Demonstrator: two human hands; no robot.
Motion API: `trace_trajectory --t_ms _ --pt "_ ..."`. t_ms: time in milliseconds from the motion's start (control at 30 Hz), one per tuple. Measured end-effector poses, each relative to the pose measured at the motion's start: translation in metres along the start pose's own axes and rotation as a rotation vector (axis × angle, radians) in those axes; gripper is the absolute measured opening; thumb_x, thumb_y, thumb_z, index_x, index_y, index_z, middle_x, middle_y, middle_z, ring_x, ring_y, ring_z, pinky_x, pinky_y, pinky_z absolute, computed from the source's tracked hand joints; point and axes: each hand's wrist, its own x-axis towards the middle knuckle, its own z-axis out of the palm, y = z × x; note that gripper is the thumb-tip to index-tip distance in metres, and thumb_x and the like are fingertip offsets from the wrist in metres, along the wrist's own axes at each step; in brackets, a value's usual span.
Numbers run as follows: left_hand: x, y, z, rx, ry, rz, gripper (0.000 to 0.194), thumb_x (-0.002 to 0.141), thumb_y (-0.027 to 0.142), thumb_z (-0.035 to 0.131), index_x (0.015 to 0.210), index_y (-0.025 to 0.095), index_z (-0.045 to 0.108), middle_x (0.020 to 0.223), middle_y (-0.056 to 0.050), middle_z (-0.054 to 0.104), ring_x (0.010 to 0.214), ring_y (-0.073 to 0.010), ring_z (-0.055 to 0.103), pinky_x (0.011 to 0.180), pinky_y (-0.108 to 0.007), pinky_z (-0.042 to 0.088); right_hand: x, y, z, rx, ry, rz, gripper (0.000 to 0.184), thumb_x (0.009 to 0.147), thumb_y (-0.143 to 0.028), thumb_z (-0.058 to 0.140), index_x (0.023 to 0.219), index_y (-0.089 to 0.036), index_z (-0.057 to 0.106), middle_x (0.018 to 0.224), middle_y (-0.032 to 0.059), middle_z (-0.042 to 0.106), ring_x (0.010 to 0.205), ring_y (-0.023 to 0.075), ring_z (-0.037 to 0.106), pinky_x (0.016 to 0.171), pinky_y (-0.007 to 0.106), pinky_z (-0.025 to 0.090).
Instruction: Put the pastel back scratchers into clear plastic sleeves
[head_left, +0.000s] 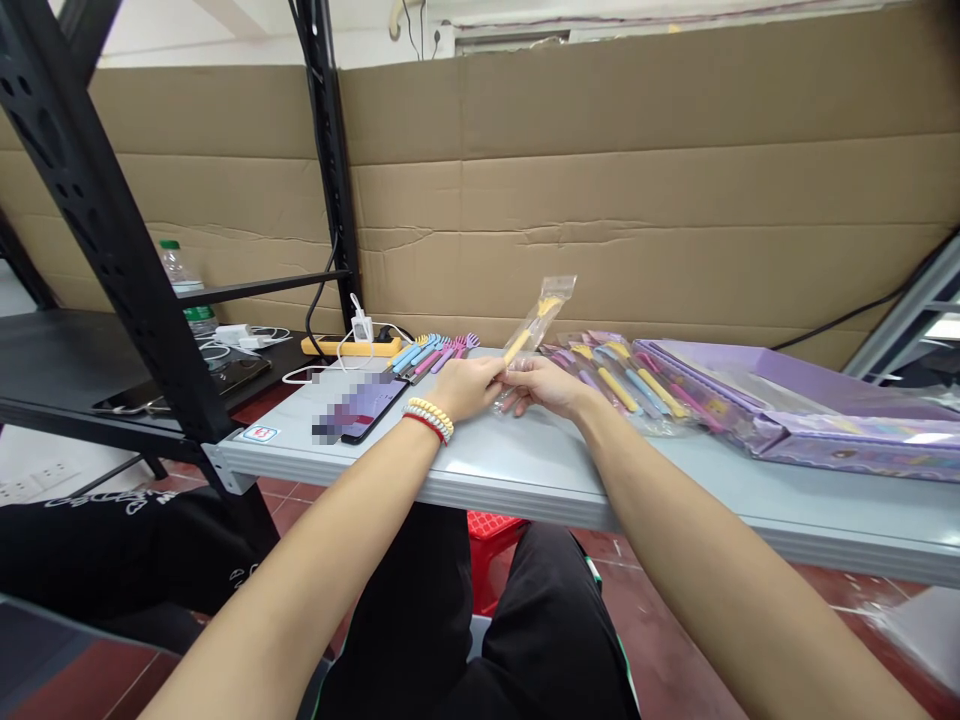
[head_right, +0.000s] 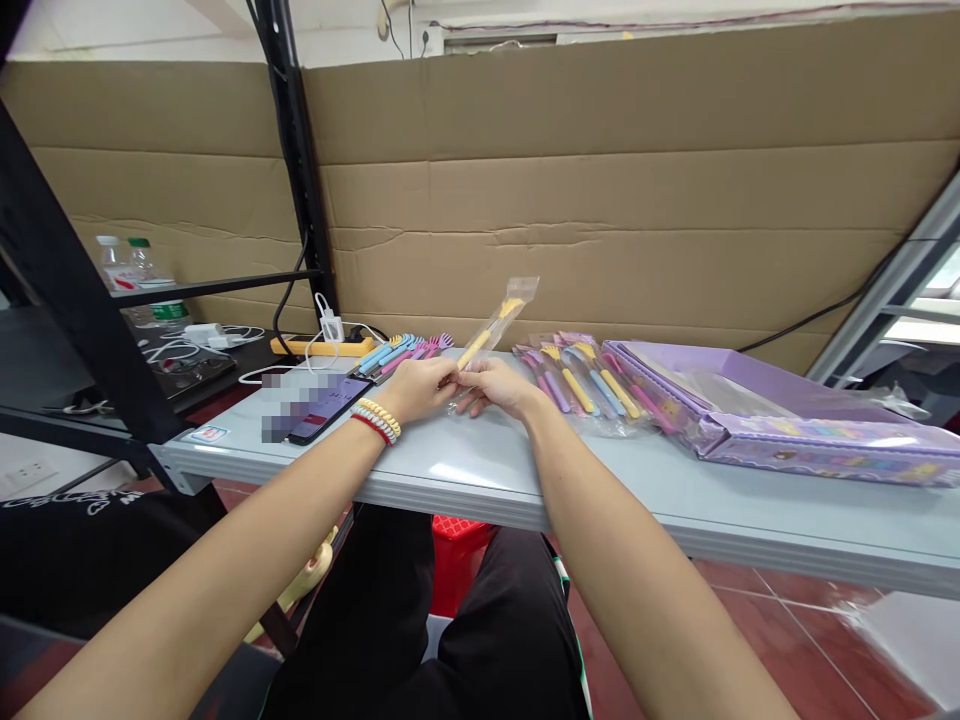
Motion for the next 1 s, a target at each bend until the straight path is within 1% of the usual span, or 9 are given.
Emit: trace_trajectory --t_ms 133,267,367,467,633,733,833,933,1000 --pt "-0.0007 0.0010 -0.0024 -0.076 -0.041 0.030 0.014 0.085 0.017 0.047 0.081 0.019 0.060 0.079 -0.004 0.065 0.074 -0.0165 0.058 0.067 -0.028 0.039 -0.0004 0.0003 0.0024 0.022 0.036 -0.063 0.018 0.061 -0.022 0.078 0.071 -0.012 0.067 0.066 0.0072 0.069 0.051 0.0156 0.064 0.038 0.022 0.051" --pt "-0.0013 0.0029 -0.0031 -0.102 -0.055 0.022 0.011 0.085 0.021 0.050 0.085 0.019 0.060 0.081 -0.005 0.065 0.076 -0.0176 0.059 0.068 -0.028 0.040 0.0008 0.0012 0.0036 0.069 0.049 -0.123 0.015 0.058 -0.015 0.074 0.071 -0.013 0.066 0.066 0.0054 0.069 0.054 0.0158 0.064 0.039 0.021 0.050" --pt "-0.0011 0.0030 -0.0029 -0.104 -0.052 0.005 0.011 0.086 0.025 0.051 0.089 0.019 0.060 0.082 -0.004 0.065 0.075 -0.0178 0.060 0.067 -0.028 0.040 0.0019 0.0013 0.0035 0.067 0.059 -0.110 0.015 0.059 -0.017 0.073 0.071 -0.014 0.066 0.066 0.0059 0.069 0.054 0.0168 0.065 0.038 0.021 0.050" --pt "-0.0008 0.0022 -0.0035 -0.077 -0.050 -0.012 0.011 0.087 0.024 0.049 0.090 0.019 0.059 0.083 -0.004 0.065 0.076 -0.0176 0.059 0.065 -0.028 0.038 0.0015 0.0008 0.0033 0.055 0.062 -0.103 0.015 0.061 -0.020 0.074 0.073 -0.014 0.066 0.067 0.0058 0.069 0.054 0.0165 0.065 0.038 0.020 0.049" --pt "-0.0011 0.0025 -0.0051 -0.034 -0.042 -0.054 0.012 0.088 0.030 0.052 0.092 0.019 0.057 0.086 -0.003 0.065 0.077 -0.0170 0.059 0.066 -0.027 0.036 -0.0009 0.0001 0.0019 0.050 0.016 -0.036 0.017 0.062 -0.018 0.073 0.077 -0.014 0.065 0.070 0.0067 0.070 0.052 0.0164 0.065 0.038 0.021 0.049" --pt "-0.0007 0.0029 -0.0051 -0.022 -0.011 -0.091 0.018 0.084 0.037 0.058 0.090 0.019 0.055 0.085 -0.002 0.063 0.077 -0.0171 0.058 0.064 -0.027 0.035 -0.0013 0.0002 0.0009 0.055 0.010 -0.004 0.019 0.062 -0.016 0.072 0.078 -0.014 0.063 0.068 0.0071 0.069 0.052 0.0175 0.065 0.038 0.022 0.050" --pt "0.0009 0.0017 -0.0050 -0.040 0.036 -0.176 0.026 0.079 0.042 0.063 0.088 0.019 0.054 0.083 -0.002 0.061 0.075 -0.0174 0.057 0.063 -0.027 0.035 -0.0012 -0.0003 0.0009 0.064 0.043 -0.014 0.022 0.061 -0.016 0.071 0.081 -0.013 0.061 0.061 0.0049 0.065 0.049 0.0170 0.064 0.038 0.022 0.048" --pt "0.0022 -0.0020 -0.0047 -0.145 0.074 -0.223 0.037 0.072 0.045 0.068 0.091 0.018 0.054 0.084 -0.002 0.059 0.076 -0.0171 0.056 0.065 -0.028 0.038 -0.0019 -0.0021 0.0020 0.108 0.020 -0.047 0.024 0.061 -0.017 0.072 0.081 -0.014 0.060 0.055 0.0006 0.061 0.047 0.0149 0.061 0.039 0.020 0.046" --pt "0.0027 -0.0054 -0.0036 -0.266 0.087 -0.227 0.049 0.066 0.046 0.073 0.100 0.017 0.053 0.088 -0.002 0.059 0.078 -0.0165 0.055 0.068 -0.028 0.040 -0.0026 -0.0034 0.0029 0.135 -0.010 -0.062 0.025 0.061 -0.019 0.073 0.080 -0.015 0.058 0.054 -0.0008 0.059 0.046 0.0135 0.060 0.040 0.020 0.045"
